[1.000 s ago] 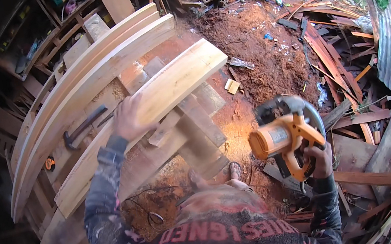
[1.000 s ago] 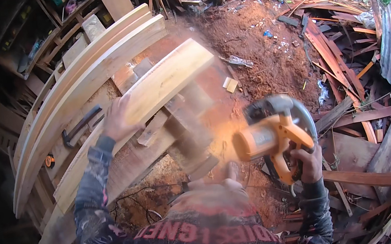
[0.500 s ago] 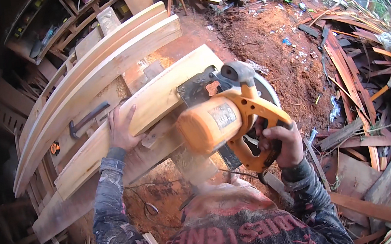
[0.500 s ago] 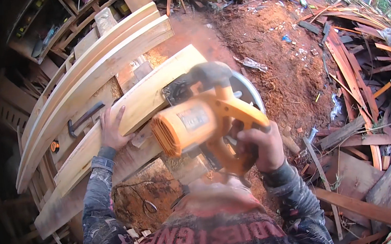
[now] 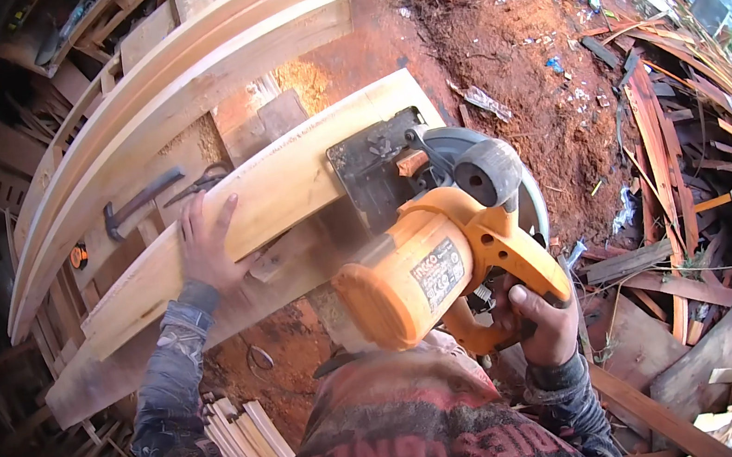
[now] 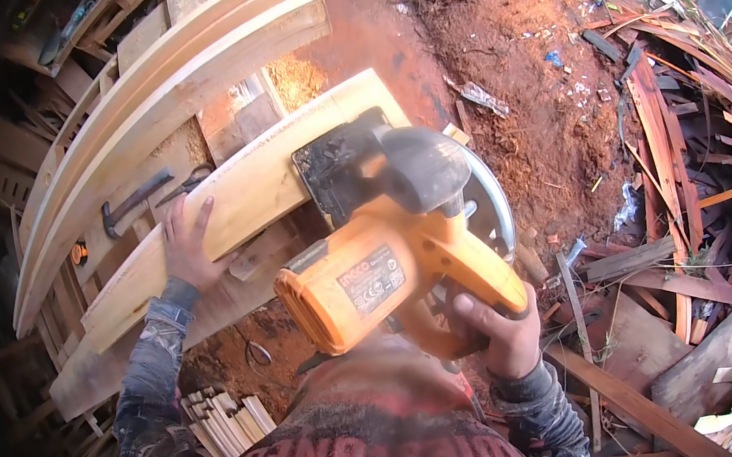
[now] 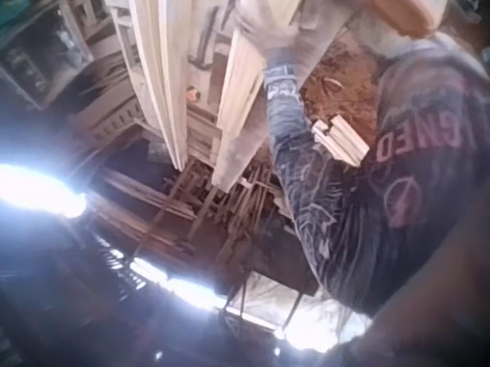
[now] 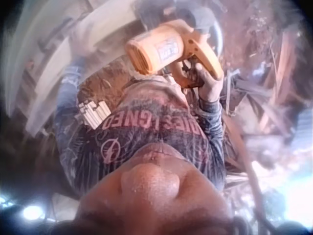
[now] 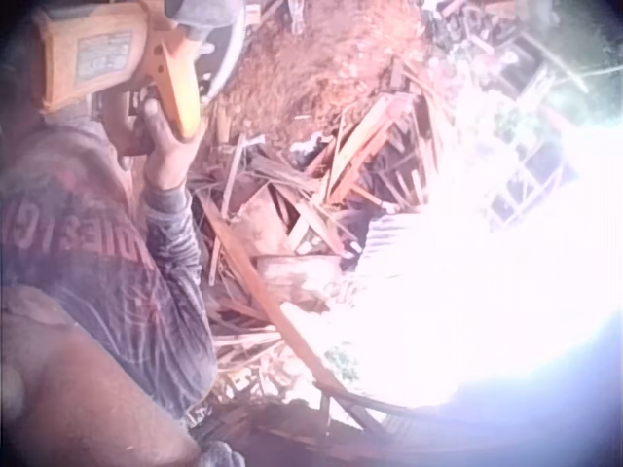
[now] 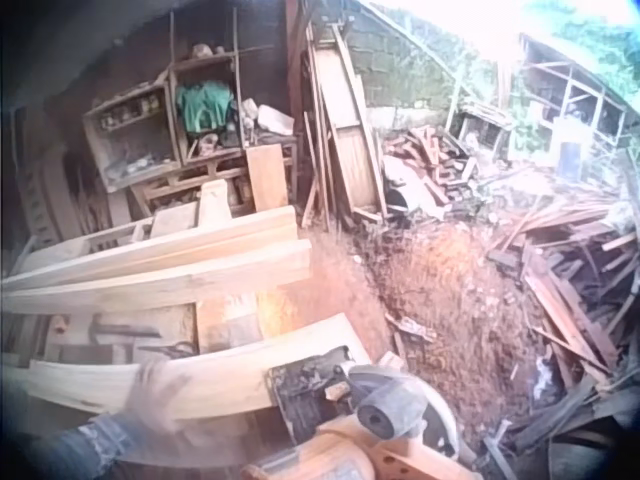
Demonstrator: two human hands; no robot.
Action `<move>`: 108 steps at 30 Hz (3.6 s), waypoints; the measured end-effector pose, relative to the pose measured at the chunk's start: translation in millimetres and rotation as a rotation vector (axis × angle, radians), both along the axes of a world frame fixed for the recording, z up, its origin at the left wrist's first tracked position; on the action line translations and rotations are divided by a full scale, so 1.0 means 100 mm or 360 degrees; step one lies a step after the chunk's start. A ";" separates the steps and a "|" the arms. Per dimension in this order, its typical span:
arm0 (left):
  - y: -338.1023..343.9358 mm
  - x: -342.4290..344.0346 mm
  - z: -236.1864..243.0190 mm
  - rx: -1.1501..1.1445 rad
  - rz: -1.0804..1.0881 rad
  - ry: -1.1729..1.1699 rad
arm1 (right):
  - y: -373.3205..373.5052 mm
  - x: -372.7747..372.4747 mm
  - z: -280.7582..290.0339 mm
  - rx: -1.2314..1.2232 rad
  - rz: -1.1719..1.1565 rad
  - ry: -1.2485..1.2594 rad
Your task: The person is using a circular saw to trim the edges of wooden planks on a workbench. They handle and position the planks, guide the saw through the wood, and move the cut pieces.
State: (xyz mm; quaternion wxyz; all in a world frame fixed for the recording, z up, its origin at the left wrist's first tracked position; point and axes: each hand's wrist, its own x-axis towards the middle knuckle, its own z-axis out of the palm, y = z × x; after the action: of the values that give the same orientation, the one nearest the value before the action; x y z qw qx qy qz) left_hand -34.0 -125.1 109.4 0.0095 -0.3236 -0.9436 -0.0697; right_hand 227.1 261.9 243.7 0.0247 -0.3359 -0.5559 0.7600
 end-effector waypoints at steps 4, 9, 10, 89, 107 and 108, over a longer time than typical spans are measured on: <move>0.00 -0.03 0.02 -0.0020 0.0012 -0.0004 | -0.13 0.09 0.11 -0.0065 -0.0120 -0.0001; 0.01 -0.08 -0.02 -0.0010 -0.0011 0.0002 | -0.14 0.05 0.02 0.0075 -0.0112 0.0035; 0.01 -0.08 -0.02 -0.0011 -0.0009 -0.0005 | -0.12 0.02 0.02 0.0074 -0.0110 0.0028; 0.01 -0.15 0.05 0.0004 -0.0017 -0.0155 | -0.07 -1.01 0.08 -0.0033 -0.0171 0.0061; -0.01 -0.14 0.04 -0.0031 -0.0005 -0.0187 | -0.04 -1.18 0.05 -0.0016 -0.0136 0.0140; -0.01 -0.15 0.04 -0.0024 -0.0021 -0.0190 | -0.05 -1.19 0.05 -0.0015 -0.0154 0.0140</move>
State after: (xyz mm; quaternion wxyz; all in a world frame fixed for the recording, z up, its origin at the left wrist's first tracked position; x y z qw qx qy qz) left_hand -49.2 -125.6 113.3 -0.0497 -0.3252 -0.9408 -0.0820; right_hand 108.1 256.9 248.8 0.0843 -0.3289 -0.5338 0.7744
